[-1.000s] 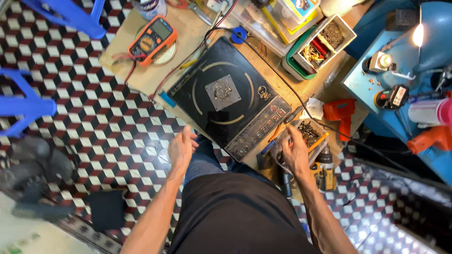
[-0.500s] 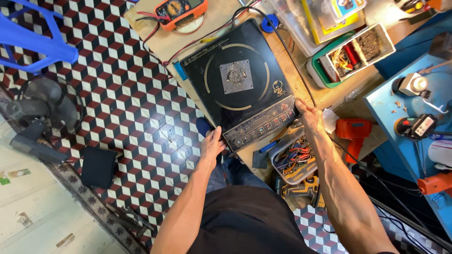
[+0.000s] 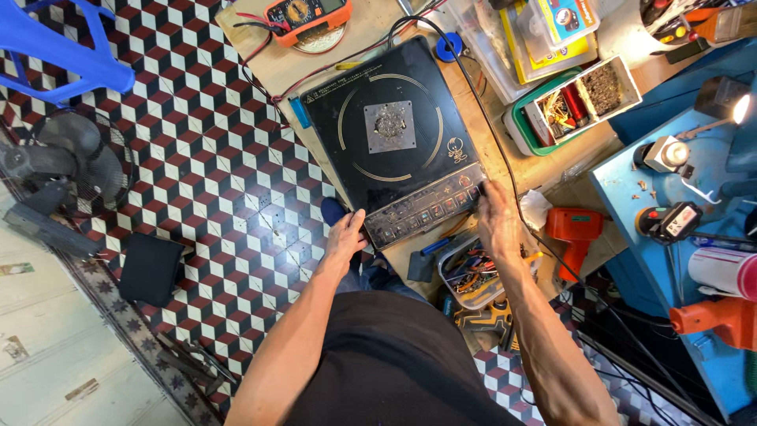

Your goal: The person disassembles an induction cooktop, removes the internal fan and heatsink, and uses a power drill to remove screws. They then reassemble the unit and test the control panel by pressing buttons to verify operation.

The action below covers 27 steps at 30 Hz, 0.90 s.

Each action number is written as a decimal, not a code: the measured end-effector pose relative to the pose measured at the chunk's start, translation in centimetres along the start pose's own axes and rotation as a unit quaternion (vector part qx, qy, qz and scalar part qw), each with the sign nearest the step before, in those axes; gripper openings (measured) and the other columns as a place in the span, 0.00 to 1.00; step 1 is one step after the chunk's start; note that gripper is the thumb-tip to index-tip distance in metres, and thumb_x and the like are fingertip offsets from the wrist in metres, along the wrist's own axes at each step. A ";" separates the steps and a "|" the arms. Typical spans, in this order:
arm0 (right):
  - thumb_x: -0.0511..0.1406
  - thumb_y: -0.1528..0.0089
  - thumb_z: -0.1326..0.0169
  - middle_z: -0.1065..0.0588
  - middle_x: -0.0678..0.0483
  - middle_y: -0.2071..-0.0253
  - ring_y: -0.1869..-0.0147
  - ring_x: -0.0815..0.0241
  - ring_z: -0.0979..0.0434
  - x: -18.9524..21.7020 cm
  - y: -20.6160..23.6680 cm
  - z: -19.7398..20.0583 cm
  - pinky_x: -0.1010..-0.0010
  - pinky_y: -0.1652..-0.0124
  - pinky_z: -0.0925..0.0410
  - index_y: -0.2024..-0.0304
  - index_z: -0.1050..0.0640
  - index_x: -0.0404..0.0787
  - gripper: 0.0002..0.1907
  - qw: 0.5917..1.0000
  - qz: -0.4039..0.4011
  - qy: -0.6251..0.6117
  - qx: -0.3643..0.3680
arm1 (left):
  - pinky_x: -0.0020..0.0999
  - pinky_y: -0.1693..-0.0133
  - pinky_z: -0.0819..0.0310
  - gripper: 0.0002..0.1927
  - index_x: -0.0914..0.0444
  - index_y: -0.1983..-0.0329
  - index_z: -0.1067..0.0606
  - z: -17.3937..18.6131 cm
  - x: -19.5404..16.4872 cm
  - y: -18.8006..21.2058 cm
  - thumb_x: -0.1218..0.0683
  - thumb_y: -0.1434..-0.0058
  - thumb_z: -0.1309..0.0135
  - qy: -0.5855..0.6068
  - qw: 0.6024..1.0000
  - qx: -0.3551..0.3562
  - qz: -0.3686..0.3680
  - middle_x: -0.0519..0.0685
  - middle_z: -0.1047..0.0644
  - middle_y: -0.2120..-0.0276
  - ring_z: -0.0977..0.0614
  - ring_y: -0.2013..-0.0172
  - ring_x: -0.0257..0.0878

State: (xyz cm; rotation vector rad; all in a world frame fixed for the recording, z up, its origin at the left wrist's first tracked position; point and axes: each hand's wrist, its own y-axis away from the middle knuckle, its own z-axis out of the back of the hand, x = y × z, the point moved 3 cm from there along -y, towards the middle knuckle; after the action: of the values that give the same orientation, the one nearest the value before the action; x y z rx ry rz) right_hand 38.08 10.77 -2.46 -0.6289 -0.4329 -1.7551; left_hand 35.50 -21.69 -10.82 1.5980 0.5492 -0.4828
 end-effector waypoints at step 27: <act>0.27 0.42 0.50 0.45 0.39 0.25 0.26 0.39 0.41 2.9 -0.8 -0.5 0.51 0.34 0.40 0.30 0.32 0.52 0.37 0.972 0.021 0.173 0.161 | 0.39 0.60 0.17 0.30 0.66 0.40 0.25 0.4 -0.8 -1.0 0.39 0.36 0.46 -0.015 0.999 -0.038 0.003 0.51 0.25 0.53 0.18 0.61 0.43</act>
State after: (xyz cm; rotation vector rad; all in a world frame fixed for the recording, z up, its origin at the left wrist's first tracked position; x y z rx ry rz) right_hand 36.65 8.47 -1.03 -0.0975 -0.4430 -1.6655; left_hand 34.28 -22.06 -11.16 1.5178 0.5345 -0.4747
